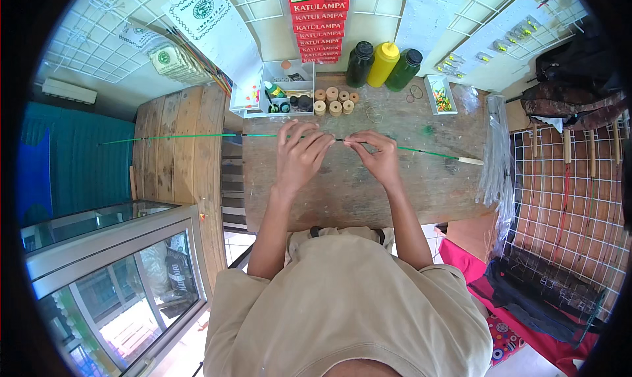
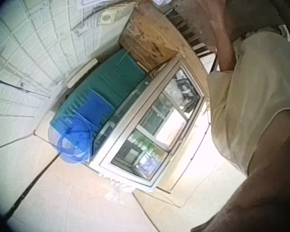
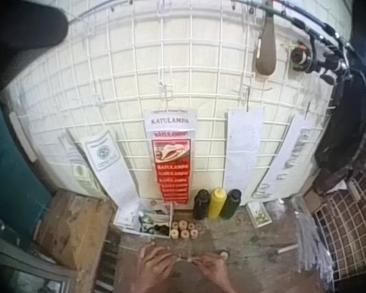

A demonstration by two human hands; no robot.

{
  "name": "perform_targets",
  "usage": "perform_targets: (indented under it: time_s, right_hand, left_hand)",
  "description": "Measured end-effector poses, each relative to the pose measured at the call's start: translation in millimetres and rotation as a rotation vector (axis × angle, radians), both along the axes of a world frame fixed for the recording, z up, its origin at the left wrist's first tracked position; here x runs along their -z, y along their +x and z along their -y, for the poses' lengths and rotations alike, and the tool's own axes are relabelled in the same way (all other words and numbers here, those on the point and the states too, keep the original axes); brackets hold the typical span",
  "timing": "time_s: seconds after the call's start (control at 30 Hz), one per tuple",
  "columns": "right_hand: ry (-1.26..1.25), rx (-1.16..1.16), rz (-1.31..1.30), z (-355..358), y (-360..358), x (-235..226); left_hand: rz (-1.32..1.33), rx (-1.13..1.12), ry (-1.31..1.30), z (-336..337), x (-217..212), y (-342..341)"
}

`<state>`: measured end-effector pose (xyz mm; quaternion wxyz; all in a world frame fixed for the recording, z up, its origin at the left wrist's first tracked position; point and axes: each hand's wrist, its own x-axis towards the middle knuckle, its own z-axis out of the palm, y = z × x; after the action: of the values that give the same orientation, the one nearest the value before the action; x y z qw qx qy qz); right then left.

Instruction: Assemble a small fishing float and hook assembly using a thin wire and beads.

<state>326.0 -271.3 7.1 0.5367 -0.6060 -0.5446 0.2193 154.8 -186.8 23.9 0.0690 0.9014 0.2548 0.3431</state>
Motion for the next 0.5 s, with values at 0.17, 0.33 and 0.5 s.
perform_targets:
  time_s: [0.17, 0.33, 0.5]
  right_hand:
    - [0.019, 0.013, 0.007, -0.4, -2.1, 1.8]
    - [0.037, -0.004, 0.001, -0.1, -2.8, 4.8]
    - [0.068, -0.03, 0.018, -0.6, -0.6, 8.5]
  left_hand:
    - [-0.035, 0.016, -0.012, 0.0, -4.4, 1.4]
    - [-0.041, 0.007, -0.007, 2.9, -7.6, 3.4]
    - [-0.071, 0.017, -0.043, 2.1, -9.6, 3.0]
